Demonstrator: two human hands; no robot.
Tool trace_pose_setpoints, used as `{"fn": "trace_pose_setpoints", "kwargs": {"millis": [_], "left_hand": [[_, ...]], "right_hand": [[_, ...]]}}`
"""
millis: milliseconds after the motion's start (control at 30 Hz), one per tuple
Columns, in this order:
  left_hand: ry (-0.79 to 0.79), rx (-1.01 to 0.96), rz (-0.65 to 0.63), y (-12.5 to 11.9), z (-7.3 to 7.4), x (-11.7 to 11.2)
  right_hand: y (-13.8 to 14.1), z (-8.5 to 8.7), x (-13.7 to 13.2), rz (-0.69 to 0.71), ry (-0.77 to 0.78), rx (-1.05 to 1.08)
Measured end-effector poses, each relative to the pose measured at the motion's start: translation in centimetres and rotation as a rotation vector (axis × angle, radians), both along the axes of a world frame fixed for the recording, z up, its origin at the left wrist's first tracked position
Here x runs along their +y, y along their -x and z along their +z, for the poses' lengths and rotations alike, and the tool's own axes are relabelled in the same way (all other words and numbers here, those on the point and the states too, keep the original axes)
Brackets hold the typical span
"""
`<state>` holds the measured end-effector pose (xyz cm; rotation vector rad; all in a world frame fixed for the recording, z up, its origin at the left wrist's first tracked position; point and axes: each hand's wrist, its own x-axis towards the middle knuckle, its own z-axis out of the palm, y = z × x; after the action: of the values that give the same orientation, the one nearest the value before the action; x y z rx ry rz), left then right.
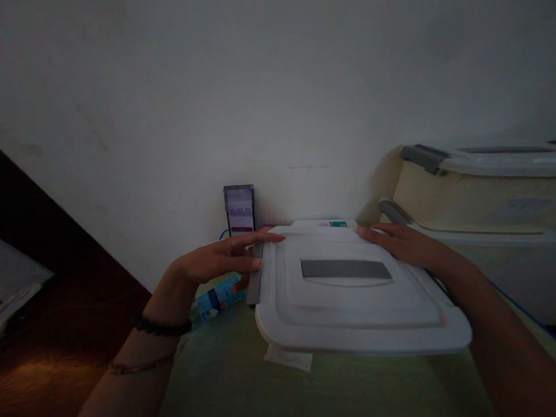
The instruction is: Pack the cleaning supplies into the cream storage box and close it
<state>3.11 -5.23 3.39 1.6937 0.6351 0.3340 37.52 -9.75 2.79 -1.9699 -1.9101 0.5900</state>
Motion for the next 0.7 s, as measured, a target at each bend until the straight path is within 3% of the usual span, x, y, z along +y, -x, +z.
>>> {"fn": "trace_pose_setpoints", "kwargs": {"millis": [367,500,700], "left_hand": [[0.047,0.106,0.065,-0.4,1.0,-0.5],[-0.025,0.164,0.048,-0.2,1.0,-0.2],[-0.216,0.226,0.05,0.2,1.5,-0.1]], "right_hand": [[-0.2,-0.2,0.0,0.018,-0.025,0.027],[0.0,-0.1,-0.1,-0.027,-0.03,0.004],[0.4,0.1,-0.3,0.019,-0.065,-0.032]]}}
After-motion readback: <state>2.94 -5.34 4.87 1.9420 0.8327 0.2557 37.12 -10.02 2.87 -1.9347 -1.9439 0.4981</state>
